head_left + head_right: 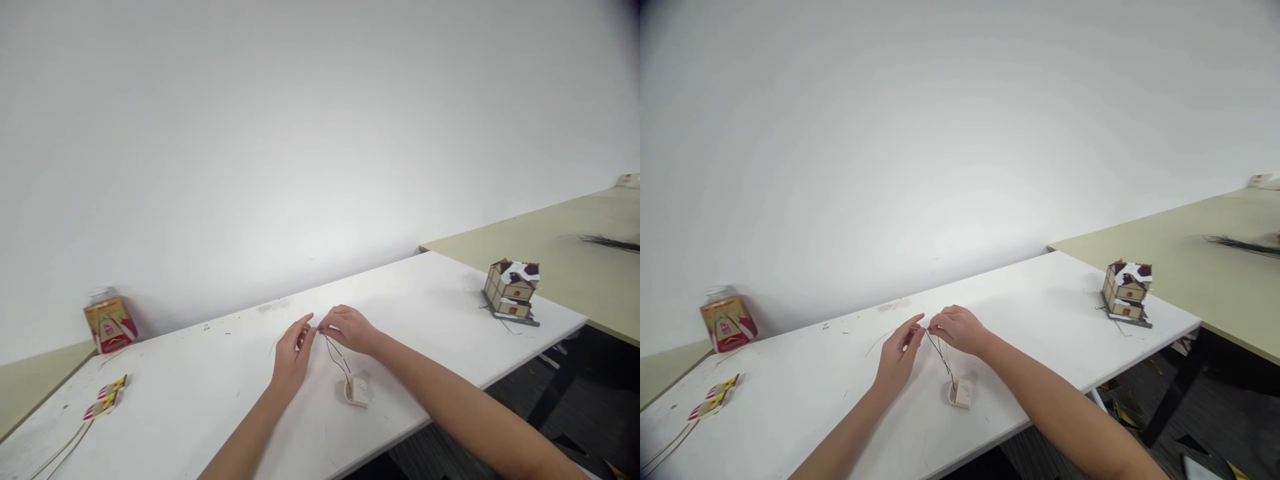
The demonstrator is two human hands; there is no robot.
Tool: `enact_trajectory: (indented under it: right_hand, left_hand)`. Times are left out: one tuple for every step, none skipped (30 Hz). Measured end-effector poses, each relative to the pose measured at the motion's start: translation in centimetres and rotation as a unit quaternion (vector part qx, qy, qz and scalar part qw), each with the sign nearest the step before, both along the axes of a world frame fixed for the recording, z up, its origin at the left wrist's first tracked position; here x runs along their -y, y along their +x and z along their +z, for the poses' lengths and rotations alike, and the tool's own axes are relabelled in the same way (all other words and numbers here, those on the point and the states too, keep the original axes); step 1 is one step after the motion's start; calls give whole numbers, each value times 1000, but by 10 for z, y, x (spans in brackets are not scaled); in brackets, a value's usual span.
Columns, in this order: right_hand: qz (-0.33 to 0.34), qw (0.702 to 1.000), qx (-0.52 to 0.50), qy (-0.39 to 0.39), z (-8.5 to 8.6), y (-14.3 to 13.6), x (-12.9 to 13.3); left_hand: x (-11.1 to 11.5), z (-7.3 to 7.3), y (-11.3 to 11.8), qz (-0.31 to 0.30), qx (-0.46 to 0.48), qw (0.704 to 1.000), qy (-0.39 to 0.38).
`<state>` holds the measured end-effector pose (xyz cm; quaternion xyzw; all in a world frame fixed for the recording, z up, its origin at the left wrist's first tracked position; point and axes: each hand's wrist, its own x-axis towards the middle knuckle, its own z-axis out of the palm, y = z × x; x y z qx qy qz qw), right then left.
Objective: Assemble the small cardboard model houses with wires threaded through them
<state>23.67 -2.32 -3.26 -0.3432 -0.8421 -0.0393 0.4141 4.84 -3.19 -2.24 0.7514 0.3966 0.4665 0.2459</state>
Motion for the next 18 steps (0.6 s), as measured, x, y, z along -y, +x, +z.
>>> enact_trajectory:
  right_hand:
    - [-1, 1000, 11, 10, 1, 0, 0]
    - [-3, 1000, 20, 21, 1, 0, -1]
    - [-5, 999, 27, 29, 1, 1, -1]
    - [-7, 999, 32, 35, 1, 1, -1]
    - [-8, 999, 35, 37, 1, 1, -2]
    - [-9, 999, 38, 37, 0, 1, -3]
    - [-9, 998, 42, 36, -1, 1, -3]
    - [-8, 998, 47, 34, -3, 1, -4]
    - [-7, 998, 51, 32, -4, 1, -4]
    - [-7, 998, 52, 30, -5, 2, -5]
    - [-7, 998, 51, 26, -6, 2, -5]
    - [-6, 999, 48, 22, -6, 3, -6]
    - [-4, 999, 45, 17, -6, 3, -6]
    - [-1, 999, 42, 13, -6, 4, -6]
    - [2, 999, 40, 11, -6, 5, -6]
    - [6, 999, 39, 10, -5, 5, -5]
    - [9, 999, 39, 8, -4, 5, -5]
    - [10, 999, 38, 5, -4, 6, -5]
  left_hand:
    - [0, 0, 1, -1, 11, 1000, -16]
    - [1, 0, 2, -5, 20, 999, -34]
    - [1, 0, 3, -13, 27, 998, -52]
    - [1, 1, 3, -24, 34, 997, -68]
    - [1, 1, 4, -33, 42, 995, -82]
    - [0, 1, 4, -41, 50, 994, -93]
    - [0, 1, 4, -48, 59, 992, -102]
    - [0, 1, 4, -55, 68, 991, -105]
    - [-1, 1, 4, -64, 72, 990, -103]
    - [-1, 0, 3, -76, 71, 990, -98]
    - [-1, 0, 3, -91, 66, 990, -90]
    - [0, 1, 3, -103, 58, 990, -81]
    - [0, 1, 3, -110, 52, 990, -74]
    - [1, 1, 3, -112, 45, 990, -69]
    - [2, 2, 4, -109, 42, 991, -61]
    - [2, 2, 4, -103, 40, 992, -53]
    - [3, 3, 4, -96, 38, 994, -45]
    - [3, 3, 5, -89, 37, 995, -39]
